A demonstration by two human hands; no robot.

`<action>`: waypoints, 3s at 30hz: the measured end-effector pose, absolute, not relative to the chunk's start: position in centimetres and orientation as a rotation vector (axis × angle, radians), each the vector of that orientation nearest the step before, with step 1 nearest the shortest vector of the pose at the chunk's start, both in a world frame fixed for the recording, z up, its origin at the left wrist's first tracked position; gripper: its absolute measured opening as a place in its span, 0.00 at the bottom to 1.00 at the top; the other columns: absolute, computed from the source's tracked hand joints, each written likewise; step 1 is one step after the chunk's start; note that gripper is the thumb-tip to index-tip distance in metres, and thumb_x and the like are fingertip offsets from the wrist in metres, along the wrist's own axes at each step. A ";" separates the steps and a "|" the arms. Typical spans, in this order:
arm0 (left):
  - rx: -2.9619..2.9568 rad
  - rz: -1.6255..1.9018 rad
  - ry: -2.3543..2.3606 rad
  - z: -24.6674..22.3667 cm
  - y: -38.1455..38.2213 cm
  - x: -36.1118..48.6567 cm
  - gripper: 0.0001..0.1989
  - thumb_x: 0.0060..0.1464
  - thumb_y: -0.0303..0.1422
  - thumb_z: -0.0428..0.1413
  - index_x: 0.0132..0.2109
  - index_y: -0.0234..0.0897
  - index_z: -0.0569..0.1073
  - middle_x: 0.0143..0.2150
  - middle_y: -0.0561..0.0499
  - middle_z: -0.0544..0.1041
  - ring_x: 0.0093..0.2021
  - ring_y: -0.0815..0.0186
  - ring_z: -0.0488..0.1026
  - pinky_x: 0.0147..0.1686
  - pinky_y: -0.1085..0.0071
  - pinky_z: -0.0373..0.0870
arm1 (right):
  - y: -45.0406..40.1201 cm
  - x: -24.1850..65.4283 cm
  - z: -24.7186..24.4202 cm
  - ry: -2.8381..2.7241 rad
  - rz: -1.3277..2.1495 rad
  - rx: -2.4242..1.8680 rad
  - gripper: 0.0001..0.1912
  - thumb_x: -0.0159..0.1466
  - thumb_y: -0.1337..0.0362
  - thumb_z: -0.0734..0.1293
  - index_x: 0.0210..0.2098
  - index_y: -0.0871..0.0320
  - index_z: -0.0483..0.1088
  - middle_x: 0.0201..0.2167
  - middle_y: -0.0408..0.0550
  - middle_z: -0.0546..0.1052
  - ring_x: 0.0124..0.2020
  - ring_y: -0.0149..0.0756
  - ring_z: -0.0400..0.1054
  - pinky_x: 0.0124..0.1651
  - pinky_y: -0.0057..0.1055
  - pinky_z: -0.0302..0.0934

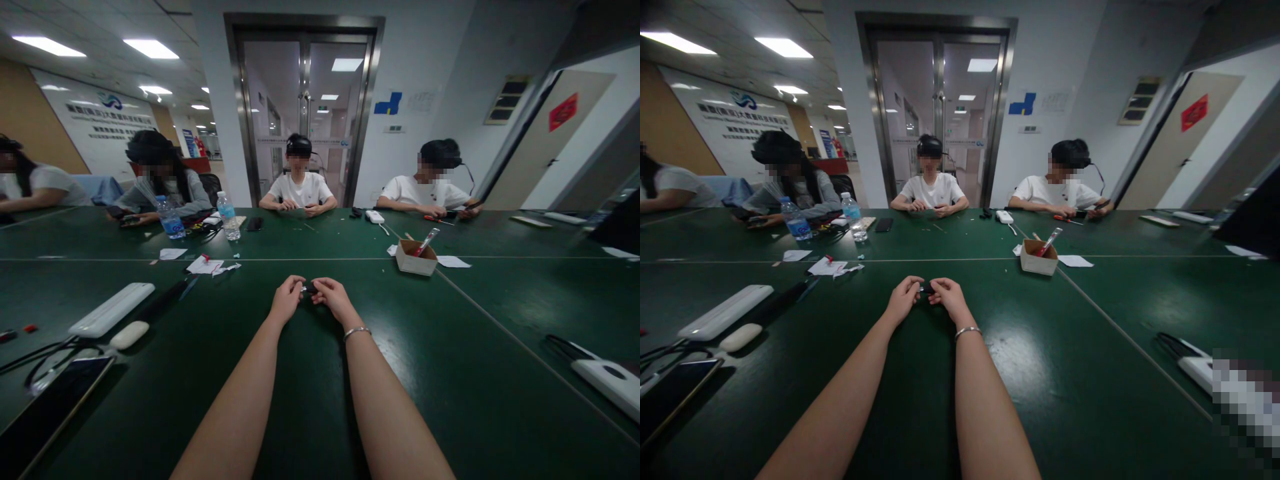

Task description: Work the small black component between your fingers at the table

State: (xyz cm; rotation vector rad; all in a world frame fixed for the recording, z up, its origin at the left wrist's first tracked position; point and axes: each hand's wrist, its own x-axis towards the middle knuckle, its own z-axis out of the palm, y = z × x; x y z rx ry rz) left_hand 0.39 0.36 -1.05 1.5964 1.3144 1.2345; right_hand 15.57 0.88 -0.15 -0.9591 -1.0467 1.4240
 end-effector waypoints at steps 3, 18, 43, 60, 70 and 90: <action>1.576 1.226 1.342 -1.1 0.4 0.4 0.15 0.57 0.40 0.45 0.43 0.38 0.72 0.27 0.53 0.70 0.24 0.71 0.65 0.24 0.76 0.61 | 0.9 15.6 -0.2 -1.042 1.419 -0.954 0.09 0.53 0.64 0.72 0.32 0.62 0.71 0.20 0.43 0.74 0.18 0.28 0.69 0.22 0.23 0.66; 1.611 1.226 1.270 -0.8 0.1 0.4 0.14 0.54 0.37 0.48 0.44 0.38 0.72 0.26 0.55 0.70 0.23 0.72 0.65 0.24 0.76 0.61 | 1.0 15.6 -0.4 -1.050 1.389 -0.974 0.09 0.53 0.66 0.71 0.33 0.62 0.72 0.18 0.42 0.73 0.17 0.27 0.67 0.19 0.22 0.61; 1.673 1.179 1.329 -0.6 -0.2 0.3 0.17 0.58 0.43 0.44 0.42 0.39 0.72 0.23 0.55 0.68 0.22 0.71 0.65 0.23 0.75 0.62 | 1.1 15.7 -0.5 -1.080 1.378 -0.964 0.12 0.52 0.64 0.72 0.34 0.62 0.73 0.20 0.43 0.73 0.19 0.27 0.68 0.21 0.22 0.62; 1.636 1.217 1.347 -0.6 0.0 0.3 0.16 0.57 0.41 0.45 0.43 0.39 0.72 0.29 0.54 0.71 0.23 0.72 0.66 0.25 0.76 0.62 | 1.0 15.8 -0.4 -1.072 1.385 -0.965 0.09 0.53 0.66 0.70 0.34 0.62 0.73 0.20 0.43 0.73 0.20 0.27 0.68 0.22 0.22 0.62; 1.648 1.197 1.348 -0.4 -0.2 0.2 0.18 0.58 0.43 0.43 0.41 0.38 0.72 0.25 0.54 0.70 0.23 0.70 0.67 0.24 0.75 0.62 | 1.0 15.8 -0.4 -1.084 1.398 -0.962 0.08 0.54 0.67 0.69 0.35 0.62 0.73 0.20 0.43 0.73 0.20 0.27 0.68 0.23 0.22 0.63; 1.620 1.315 1.331 -0.9 0.4 0.2 0.12 0.53 0.36 0.53 0.43 0.38 0.73 0.36 0.50 0.74 0.28 0.71 0.69 0.29 0.74 0.67 | 1.3 15.8 -0.7 -1.075 1.377 -0.959 0.11 0.53 0.65 0.71 0.35 0.62 0.72 0.22 0.44 0.75 0.20 0.28 0.69 0.23 0.24 0.65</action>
